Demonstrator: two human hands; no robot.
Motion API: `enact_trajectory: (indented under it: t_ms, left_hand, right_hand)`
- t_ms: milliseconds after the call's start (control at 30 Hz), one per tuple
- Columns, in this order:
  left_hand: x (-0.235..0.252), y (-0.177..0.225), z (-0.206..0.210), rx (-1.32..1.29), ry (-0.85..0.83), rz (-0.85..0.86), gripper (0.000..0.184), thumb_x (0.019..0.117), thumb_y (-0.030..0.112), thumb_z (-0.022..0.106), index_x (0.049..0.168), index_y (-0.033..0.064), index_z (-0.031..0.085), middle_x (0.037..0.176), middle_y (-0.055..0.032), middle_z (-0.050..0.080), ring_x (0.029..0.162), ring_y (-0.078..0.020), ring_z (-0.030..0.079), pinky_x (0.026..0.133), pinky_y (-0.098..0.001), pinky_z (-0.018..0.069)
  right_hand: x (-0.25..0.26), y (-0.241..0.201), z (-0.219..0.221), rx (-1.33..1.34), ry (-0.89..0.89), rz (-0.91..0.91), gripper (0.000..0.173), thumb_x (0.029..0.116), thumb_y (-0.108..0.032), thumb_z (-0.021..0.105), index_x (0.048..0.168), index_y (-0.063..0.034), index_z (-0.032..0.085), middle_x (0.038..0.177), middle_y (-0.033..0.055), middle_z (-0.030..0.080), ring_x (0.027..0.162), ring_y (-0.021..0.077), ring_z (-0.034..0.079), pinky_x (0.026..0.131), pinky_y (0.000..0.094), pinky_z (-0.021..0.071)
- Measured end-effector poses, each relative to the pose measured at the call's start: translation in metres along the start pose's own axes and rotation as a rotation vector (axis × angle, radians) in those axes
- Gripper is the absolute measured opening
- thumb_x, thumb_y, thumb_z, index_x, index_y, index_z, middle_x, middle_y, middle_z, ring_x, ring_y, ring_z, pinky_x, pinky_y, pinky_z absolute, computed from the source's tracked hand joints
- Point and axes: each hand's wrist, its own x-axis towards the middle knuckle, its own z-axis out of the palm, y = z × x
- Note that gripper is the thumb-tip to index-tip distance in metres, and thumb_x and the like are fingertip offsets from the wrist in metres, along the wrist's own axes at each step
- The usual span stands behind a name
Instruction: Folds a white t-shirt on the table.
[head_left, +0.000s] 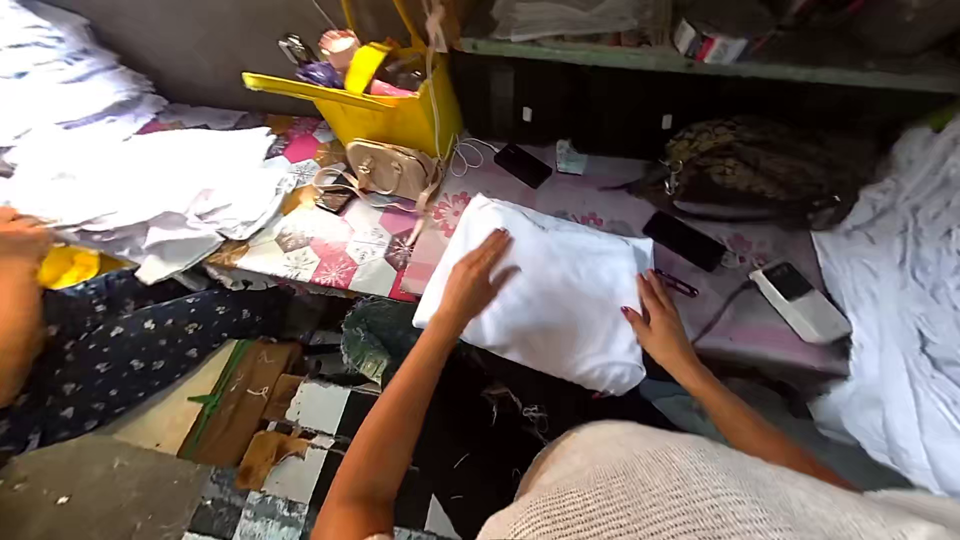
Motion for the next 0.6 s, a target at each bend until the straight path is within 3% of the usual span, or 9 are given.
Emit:
enact_trajectory:
  t_ms: [100,167,267,333,400,433,500,567,600]
  left_hand:
    - [-0.048,0.051,0.043,-0.071,-0.29,0.378,0.082,0.0822,0.047,0.081,0.154,0.0226,0.049,0.162,-0.0067,0.042,0.153,-0.0372,0.03,0.117,-0.0751,0.0184]
    - [-0.064,0.057,0.062,-0.009,-0.285,0.448,0.093,0.0748,0.051,0.086,0.155,0.0276,0.046,0.163,-0.0097,0.04,0.151,-0.0458,0.029,0.11,-0.0828,0.0203]
    - [-0.07,0.062,0.079,0.029,-0.163,0.562,0.067,0.0927,0.028,0.072,0.154,0.0286,0.045,0.159,-0.0177,0.044,0.146,-0.0503,0.037,0.106,-0.0825,0.0274]
    - [-0.071,0.072,0.093,0.039,-0.062,0.612,0.058,0.1016,0.009,0.054,0.154,0.0323,0.042,0.157,-0.016,0.047,0.145,-0.0487,0.04,0.105,-0.0812,0.0286]
    - [-0.068,0.078,0.101,0.036,0.013,0.584,0.058,0.1003,0.005,0.052,0.152,0.029,0.045,0.153,-0.0171,0.051,0.141,-0.0467,0.046,0.107,-0.0758,0.0322]
    - [-0.062,0.082,0.097,-0.019,0.027,0.543,0.059,0.095,0.003,0.057,0.149,0.0247,0.051,0.15,-0.0163,0.055,0.138,-0.0443,0.05,0.109,-0.0707,0.0364]
    - [-0.042,0.096,0.068,-0.25,0.045,0.378,0.054,0.0832,-0.002,0.066,0.136,0.0084,0.066,0.138,-0.0162,0.065,0.129,-0.0396,0.061,0.108,-0.0595,0.0484]
    - [-0.02,0.109,0.015,-0.476,0.053,0.15,0.05,0.0843,-0.001,0.071,0.134,-0.0043,0.064,0.13,-0.0187,0.069,0.121,-0.0292,0.068,0.105,-0.0479,0.0533]
    - [-0.009,0.115,-0.016,-0.547,0.048,0.025,0.053,0.0868,0.0,0.072,0.138,-0.0052,0.06,0.129,-0.0183,0.069,0.117,-0.0226,0.068,0.103,-0.0432,0.0538]
  right_hand:
    - [-0.02,-0.01,-0.01,0.338,-0.009,0.314,0.082,0.097,-0.023,0.068,0.159,0.0069,0.024,0.159,0.0317,0.034,0.149,0.0369,0.037,0.122,0.0462,0.033]
    - [-0.024,-0.021,-0.01,0.61,-0.022,0.483,0.091,0.0941,-0.019,0.072,0.163,0.0012,0.015,0.159,0.0289,0.034,0.146,0.0325,0.041,0.118,0.0441,0.0393]
    - [-0.019,-0.035,-0.013,0.868,-0.014,0.654,0.097,0.0928,-0.008,0.073,0.165,-0.0072,0.008,0.156,0.0267,0.04,0.135,0.0328,0.052,0.108,0.0467,0.0493]
    - [-0.01,-0.045,-0.023,0.995,-0.028,0.77,0.082,0.0951,-0.006,0.07,0.162,-0.0094,0.022,0.141,0.0226,0.054,0.118,0.0292,0.062,0.097,0.0441,0.0547]
    - [0.001,-0.049,-0.031,1.135,-0.067,0.869,0.038,0.0978,-0.011,0.066,0.134,-0.0044,0.054,0.108,0.013,0.067,0.091,0.0196,0.068,0.08,0.036,0.0575]
    - [0.005,-0.047,-0.034,1.2,-0.131,0.87,0.024,0.0998,-0.015,0.063,0.121,-0.004,0.06,0.096,0.009,0.069,0.083,0.0158,0.068,0.074,0.0325,0.0579]
    - [0.009,-0.039,-0.047,1.29,-0.257,0.693,0.021,0.1053,-0.026,0.053,0.114,-0.0085,0.062,0.089,0.0021,0.069,0.077,0.0096,0.067,0.07,0.0273,0.0578]
    - [0.008,-0.037,-0.059,1.348,-0.236,0.376,0.027,0.1065,-0.032,0.047,0.12,-0.0153,0.062,0.094,-0.0055,0.071,0.079,0.0038,0.067,0.069,0.0231,0.0573]
    - [0.01,-0.04,-0.067,1.353,-0.179,0.208,0.035,0.1048,-0.03,0.049,0.135,-0.0145,0.057,0.112,-0.0047,0.071,0.093,0.0054,0.068,0.079,0.0263,0.0587]
